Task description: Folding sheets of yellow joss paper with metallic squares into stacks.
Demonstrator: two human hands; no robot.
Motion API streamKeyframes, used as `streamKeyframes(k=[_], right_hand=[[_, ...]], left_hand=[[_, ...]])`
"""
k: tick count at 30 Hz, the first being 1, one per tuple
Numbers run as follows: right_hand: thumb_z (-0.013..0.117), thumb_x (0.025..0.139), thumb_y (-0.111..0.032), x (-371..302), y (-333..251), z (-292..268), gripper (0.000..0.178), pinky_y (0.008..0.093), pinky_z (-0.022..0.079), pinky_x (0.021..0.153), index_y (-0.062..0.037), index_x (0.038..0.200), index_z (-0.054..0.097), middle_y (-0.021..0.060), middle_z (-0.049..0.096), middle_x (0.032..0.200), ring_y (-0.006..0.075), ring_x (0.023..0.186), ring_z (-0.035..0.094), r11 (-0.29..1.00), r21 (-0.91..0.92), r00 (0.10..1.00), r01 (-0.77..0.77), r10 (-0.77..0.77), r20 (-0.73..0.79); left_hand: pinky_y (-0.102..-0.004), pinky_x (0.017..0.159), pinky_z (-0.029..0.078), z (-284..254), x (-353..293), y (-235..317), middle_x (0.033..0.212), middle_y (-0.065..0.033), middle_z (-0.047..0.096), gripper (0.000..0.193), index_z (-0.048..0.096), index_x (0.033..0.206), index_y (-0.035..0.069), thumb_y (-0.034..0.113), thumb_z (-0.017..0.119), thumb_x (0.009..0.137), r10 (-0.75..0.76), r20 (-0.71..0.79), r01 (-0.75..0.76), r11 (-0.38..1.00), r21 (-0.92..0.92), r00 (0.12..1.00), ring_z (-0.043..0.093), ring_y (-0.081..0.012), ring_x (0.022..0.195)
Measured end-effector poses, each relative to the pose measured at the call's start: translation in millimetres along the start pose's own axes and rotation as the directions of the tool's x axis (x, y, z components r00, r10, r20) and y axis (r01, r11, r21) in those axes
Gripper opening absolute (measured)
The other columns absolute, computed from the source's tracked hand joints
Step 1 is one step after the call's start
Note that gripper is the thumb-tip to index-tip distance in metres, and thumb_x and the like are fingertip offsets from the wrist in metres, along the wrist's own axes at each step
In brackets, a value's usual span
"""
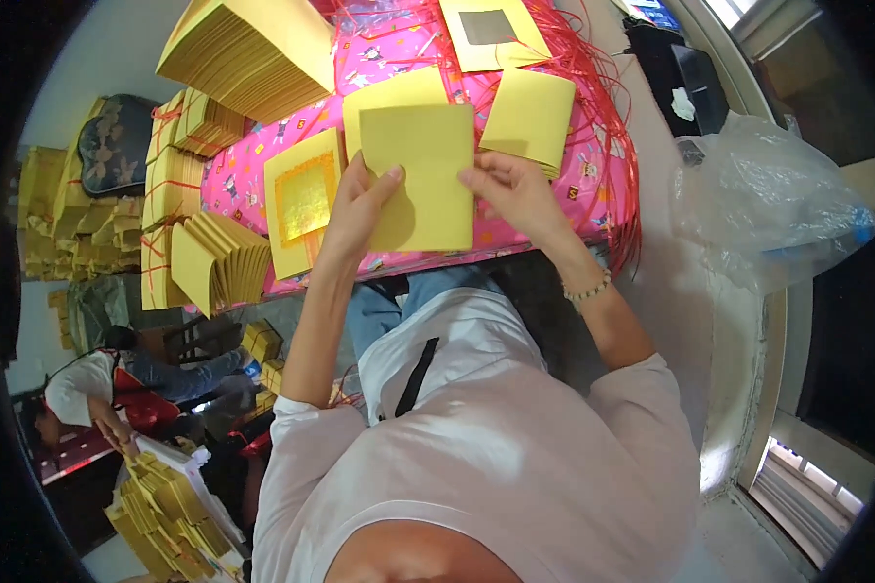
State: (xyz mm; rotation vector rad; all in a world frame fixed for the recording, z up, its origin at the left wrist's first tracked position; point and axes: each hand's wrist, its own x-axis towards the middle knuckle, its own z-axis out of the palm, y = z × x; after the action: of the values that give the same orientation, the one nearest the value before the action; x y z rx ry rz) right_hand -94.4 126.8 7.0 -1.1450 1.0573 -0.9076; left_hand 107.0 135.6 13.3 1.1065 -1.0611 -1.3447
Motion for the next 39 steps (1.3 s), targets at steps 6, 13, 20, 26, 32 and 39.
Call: streamKeyframes(k=[6,13,20,26,32,39], right_hand=[[0.061,0.090,-0.020,9,12,-25,0.020,0.0188,0.049,0.054,-0.0006,0.094,0.062,0.0020,0.065,0.080,0.0055,0.064,0.060,0.994,0.099,0.998,0.055,-0.054,-0.008],[0.060,0.090,-0.019,12,0,-53,0.019,0.0194,0.051,0.054,-0.0004,0.092,0.061,0.0030,0.065,0.079,0.0071,0.064,0.062,0.984,0.133,0.987,0.121,-0.105,-0.124],[0.060,0.090,-0.025,38,-9,-83,0.019,0.0181,0.048,0.054,-0.0071,0.095,0.060,-0.0011,0.063,0.077,0.0049,0.063,0.060,0.975,0.154,0.962,0.161,-0.121,-0.243],[0.063,0.088,-0.026,55,-1,-110,0.023,0.0163,0.046,0.051,-0.0064,0.098,0.059,-0.0011,0.064,0.081,0.0035,0.068,0.060,0.994,-0.091,0.972,0.061,-0.080,-0.222],[0.062,0.088,-0.023,81,18,-133,0.026,0.0195,0.046,0.047,-0.0013,0.102,0.060,0.0027,0.065,0.081,0.0064,0.063,0.059,0.988,-0.135,0.939,0.069,-0.110,-0.326],[0.063,0.086,-0.026,93,48,-142,0.032,0.0214,0.048,0.048,0.0017,0.102,0.058,0.0050,0.064,0.081,0.0089,0.063,0.060,0.953,-0.302,0.927,-0.014,-0.101,-0.363]], left_hand=[[-0.0296,0.094,0.040,14,3,3,0.121,-0.0109,0.055,0.041,0.041,0.128,0.000,0.006,0.053,0.090,-0.095,0.120,0.089,0.994,0.060,0.988,0.052,-0.0178,0.110],[-0.0296,0.089,0.043,39,24,3,0.117,-0.0122,0.056,0.040,0.042,0.126,-0.001,0.009,0.055,0.089,-0.196,0.200,0.171,0.976,0.135,0.960,0.054,-0.0180,0.107],[-0.0307,0.077,0.050,62,76,-5,0.105,-0.0118,0.062,0.034,0.049,0.120,-0.003,0.011,0.056,0.089,-0.320,0.254,0.285,0.944,0.164,0.913,0.062,-0.0184,0.092],[-0.0338,0.074,0.053,77,126,-22,0.102,-0.0145,0.063,0.030,0.055,0.112,-0.005,0.013,0.059,0.088,-0.362,0.294,0.375,0.927,0.013,0.885,0.064,-0.0215,0.087],[-0.0332,0.072,0.054,89,171,-59,0.098,-0.0168,0.064,0.033,0.055,0.109,-0.005,0.010,0.066,0.082,-0.402,0.261,0.375,0.915,0.148,0.878,0.065,-0.0221,0.083],[-0.0336,0.060,0.054,99,169,-81,0.092,-0.0149,0.064,0.033,0.055,0.103,-0.004,0.007,0.071,0.076,-0.398,0.060,0.368,0.888,0.276,0.915,0.065,-0.0199,0.073]])
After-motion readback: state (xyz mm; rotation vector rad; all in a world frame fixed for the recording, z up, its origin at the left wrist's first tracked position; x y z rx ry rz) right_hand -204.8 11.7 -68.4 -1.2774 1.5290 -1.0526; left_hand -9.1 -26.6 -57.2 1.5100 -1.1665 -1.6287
